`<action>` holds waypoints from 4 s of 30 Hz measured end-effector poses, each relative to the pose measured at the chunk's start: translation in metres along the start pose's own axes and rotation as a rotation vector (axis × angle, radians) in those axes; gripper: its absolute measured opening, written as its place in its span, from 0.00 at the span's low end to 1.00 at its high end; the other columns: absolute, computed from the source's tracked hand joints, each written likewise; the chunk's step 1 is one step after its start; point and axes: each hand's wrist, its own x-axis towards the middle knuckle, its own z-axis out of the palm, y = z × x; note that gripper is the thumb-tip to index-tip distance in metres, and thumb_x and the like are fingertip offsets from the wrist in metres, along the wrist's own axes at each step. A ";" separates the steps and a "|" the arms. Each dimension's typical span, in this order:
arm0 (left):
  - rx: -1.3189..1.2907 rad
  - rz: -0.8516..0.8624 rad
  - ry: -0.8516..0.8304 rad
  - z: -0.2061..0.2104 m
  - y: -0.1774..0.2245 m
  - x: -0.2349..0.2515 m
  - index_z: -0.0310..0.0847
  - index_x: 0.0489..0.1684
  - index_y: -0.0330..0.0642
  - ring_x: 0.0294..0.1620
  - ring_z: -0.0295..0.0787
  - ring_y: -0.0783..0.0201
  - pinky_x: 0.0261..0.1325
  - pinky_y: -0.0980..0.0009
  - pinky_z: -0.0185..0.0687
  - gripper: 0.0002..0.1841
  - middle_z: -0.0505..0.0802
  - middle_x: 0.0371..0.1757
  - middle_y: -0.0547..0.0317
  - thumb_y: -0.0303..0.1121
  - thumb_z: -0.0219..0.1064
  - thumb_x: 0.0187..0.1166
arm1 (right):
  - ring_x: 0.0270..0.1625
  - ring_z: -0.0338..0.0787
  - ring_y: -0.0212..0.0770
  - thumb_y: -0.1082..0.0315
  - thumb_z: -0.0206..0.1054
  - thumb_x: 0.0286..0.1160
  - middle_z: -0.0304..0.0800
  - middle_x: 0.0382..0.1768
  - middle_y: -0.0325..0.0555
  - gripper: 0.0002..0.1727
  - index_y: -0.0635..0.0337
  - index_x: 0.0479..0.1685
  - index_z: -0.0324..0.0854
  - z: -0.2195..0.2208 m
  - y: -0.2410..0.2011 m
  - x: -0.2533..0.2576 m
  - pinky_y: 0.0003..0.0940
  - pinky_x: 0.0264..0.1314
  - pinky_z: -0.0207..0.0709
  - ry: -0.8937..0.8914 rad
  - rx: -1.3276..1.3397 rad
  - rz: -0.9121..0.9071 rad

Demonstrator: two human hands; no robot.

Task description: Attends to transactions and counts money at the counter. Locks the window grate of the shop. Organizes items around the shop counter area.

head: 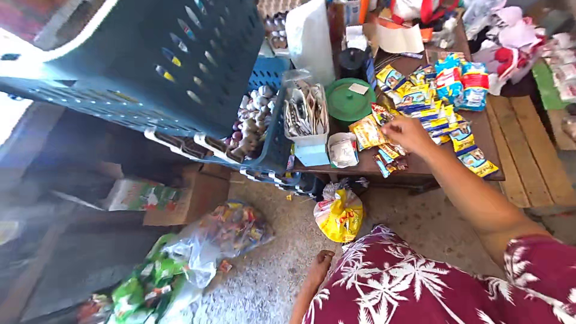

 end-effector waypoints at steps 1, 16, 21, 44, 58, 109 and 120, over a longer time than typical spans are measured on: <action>-0.037 -0.009 0.048 -0.002 0.002 0.000 0.79 0.63 0.31 0.28 0.73 0.71 0.39 0.69 0.74 0.17 0.82 0.33 0.58 0.33 0.50 0.93 | 0.61 0.89 0.62 0.67 0.63 0.86 0.89 0.56 0.66 0.15 0.69 0.56 0.89 0.001 -0.003 0.033 0.60 0.71 0.76 0.008 -0.046 -0.070; -0.312 0.286 0.358 0.043 0.214 0.056 0.81 0.63 0.34 0.25 0.71 0.79 0.29 0.79 0.67 0.16 0.86 0.36 0.65 0.32 0.52 0.88 | 0.72 0.80 0.66 0.58 0.77 0.73 0.88 0.62 0.64 0.20 0.66 0.55 0.90 0.050 0.059 0.241 0.66 0.75 0.69 -0.160 -0.055 -0.251; -0.151 0.376 0.320 0.027 0.297 0.073 0.82 0.64 0.33 0.42 0.87 0.71 0.51 0.68 0.84 0.17 0.91 0.46 0.54 0.34 0.53 0.89 | 0.66 0.86 0.61 0.57 0.76 0.76 0.88 0.61 0.61 0.20 0.65 0.54 0.90 0.020 0.051 0.253 0.65 0.69 0.76 -0.298 -0.022 -0.300; 0.711 0.366 0.449 -0.014 0.469 0.246 0.90 0.56 0.36 0.65 0.86 0.35 0.64 0.32 0.79 0.12 0.87 0.67 0.36 0.29 0.65 0.83 | 0.58 0.89 0.30 0.58 0.77 0.67 0.91 0.56 0.36 0.12 0.54 0.44 0.91 -0.177 0.141 0.140 0.29 0.63 0.84 -0.184 0.264 -0.205; 0.960 0.380 0.296 0.011 0.482 0.286 0.85 0.63 0.37 0.63 0.87 0.33 0.57 0.32 0.81 0.15 0.87 0.68 0.38 0.32 0.67 0.81 | 0.57 0.89 0.27 0.53 0.79 0.64 0.92 0.55 0.32 0.15 0.51 0.44 0.91 -0.166 0.172 0.114 0.25 0.61 0.84 -0.130 0.339 -0.073; -0.618 0.902 0.784 0.021 0.440 0.142 0.80 0.37 0.41 0.16 0.64 0.82 0.23 0.85 0.61 0.05 0.72 0.17 0.75 0.27 0.72 0.77 | 0.65 0.88 0.64 0.65 0.74 0.76 0.91 0.57 0.62 0.14 0.69 0.50 0.90 0.045 0.057 0.236 0.61 0.65 0.80 -0.116 -0.121 -0.435; -0.503 0.907 0.722 -0.001 0.432 0.234 0.79 0.39 0.35 0.37 0.76 0.73 0.46 0.75 0.74 0.07 0.81 0.33 0.62 0.30 0.68 0.81 | 0.66 0.88 0.54 0.64 0.67 0.83 0.87 0.66 0.61 0.18 0.67 0.64 0.86 0.008 0.077 0.203 0.50 0.71 0.80 -0.042 0.213 -0.343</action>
